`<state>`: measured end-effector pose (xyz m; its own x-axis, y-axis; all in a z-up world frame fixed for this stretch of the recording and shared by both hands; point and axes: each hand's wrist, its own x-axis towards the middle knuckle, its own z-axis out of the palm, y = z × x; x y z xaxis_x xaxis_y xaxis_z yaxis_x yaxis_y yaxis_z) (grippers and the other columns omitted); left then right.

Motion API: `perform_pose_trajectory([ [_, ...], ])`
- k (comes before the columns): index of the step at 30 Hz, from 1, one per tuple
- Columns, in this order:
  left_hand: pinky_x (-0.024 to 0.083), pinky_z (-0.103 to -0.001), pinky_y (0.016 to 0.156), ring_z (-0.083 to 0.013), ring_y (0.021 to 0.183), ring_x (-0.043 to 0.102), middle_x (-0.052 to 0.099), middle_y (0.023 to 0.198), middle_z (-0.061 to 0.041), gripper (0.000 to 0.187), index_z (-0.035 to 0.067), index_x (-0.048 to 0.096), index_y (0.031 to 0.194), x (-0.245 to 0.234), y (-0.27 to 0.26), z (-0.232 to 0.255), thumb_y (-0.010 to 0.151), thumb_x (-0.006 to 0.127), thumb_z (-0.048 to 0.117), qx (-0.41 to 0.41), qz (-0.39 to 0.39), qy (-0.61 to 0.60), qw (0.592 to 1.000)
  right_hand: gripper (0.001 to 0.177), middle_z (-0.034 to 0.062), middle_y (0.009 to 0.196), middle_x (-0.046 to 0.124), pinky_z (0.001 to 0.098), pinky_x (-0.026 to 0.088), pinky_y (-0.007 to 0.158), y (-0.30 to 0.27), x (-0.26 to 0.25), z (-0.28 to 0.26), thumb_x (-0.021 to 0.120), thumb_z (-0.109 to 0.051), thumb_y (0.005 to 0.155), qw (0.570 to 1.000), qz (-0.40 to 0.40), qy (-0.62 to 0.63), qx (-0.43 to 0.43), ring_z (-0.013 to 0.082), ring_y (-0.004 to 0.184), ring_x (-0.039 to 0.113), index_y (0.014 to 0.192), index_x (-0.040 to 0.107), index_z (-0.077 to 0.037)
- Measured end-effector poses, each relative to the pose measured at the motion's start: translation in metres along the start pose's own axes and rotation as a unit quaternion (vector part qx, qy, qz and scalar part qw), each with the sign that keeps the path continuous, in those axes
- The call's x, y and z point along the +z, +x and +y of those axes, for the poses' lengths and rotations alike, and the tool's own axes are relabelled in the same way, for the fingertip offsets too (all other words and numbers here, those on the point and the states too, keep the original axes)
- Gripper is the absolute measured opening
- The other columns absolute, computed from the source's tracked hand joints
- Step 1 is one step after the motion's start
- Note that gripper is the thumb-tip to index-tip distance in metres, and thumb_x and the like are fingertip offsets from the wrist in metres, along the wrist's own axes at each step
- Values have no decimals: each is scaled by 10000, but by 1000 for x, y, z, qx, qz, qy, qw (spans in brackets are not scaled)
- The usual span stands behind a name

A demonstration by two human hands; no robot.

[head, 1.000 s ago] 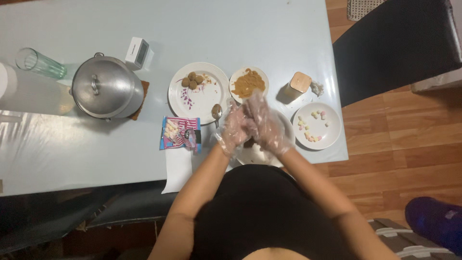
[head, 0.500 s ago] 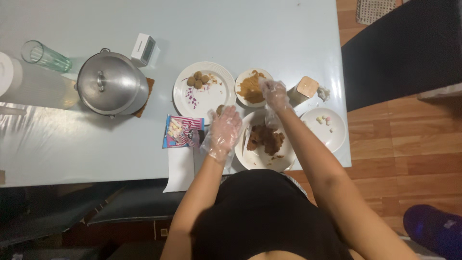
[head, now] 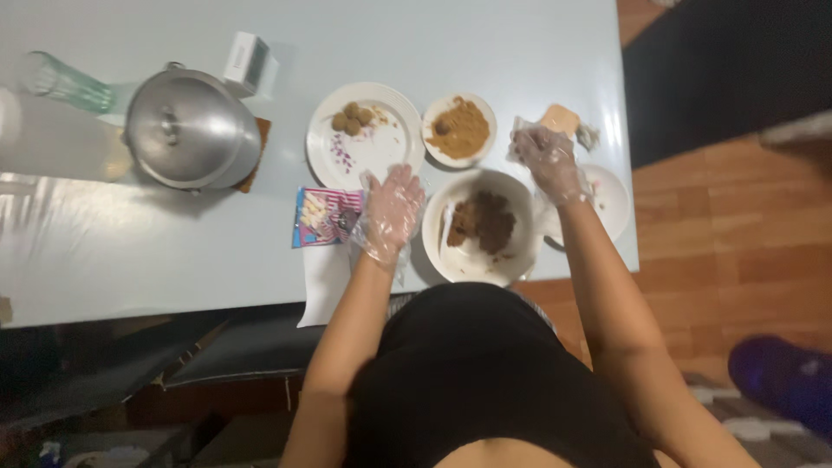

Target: The person takes a portion of cookie dough from a bowl, rolls it into a ball between their gloved hands, and places it onto a plate.

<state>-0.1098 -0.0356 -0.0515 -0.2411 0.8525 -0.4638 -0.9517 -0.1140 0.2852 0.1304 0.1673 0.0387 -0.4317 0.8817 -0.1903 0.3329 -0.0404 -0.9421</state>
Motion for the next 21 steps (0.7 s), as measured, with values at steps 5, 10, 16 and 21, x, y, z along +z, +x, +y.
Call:
perform_pose_trajectory([
  [5,186,-451,1257,-319,1567,207,239,1700,-93,824,74,219,1625,14,-1,-1,1024,337,625,-30,-23,59,998,183,92,942,724,269,555,741,-63,-13,47,690,-152,1033,1000,10,1,-29,114,820,639,1102,741,9],
  [10,217,-455,1244,-337,1534,264,281,1676,-105,817,73,242,1614,13,2,-5,1015,347,619,-58,-10,101,993,170,87,994,715,337,575,834,-101,44,44,720,-160,968,983,19,-168,-71,186,883,678,1057,759,-21],
  [16,396,-430,1125,-305,1298,527,477,1549,-92,671,55,403,1534,-35,17,-31,1024,469,488,-38,65,298,951,264,99,1104,693,354,549,861,-130,93,31,741,-252,975,932,-17,285,224,230,1012,677,1078,675,-18],
  [21,486,-398,958,-268,1101,608,597,1409,-86,579,56,508,1451,-41,12,-32,1013,513,436,-37,127,345,929,271,154,1093,707,437,551,756,-129,123,10,608,-271,866,793,-133,-514,-299,304,906,684,1055,712,-107],
])
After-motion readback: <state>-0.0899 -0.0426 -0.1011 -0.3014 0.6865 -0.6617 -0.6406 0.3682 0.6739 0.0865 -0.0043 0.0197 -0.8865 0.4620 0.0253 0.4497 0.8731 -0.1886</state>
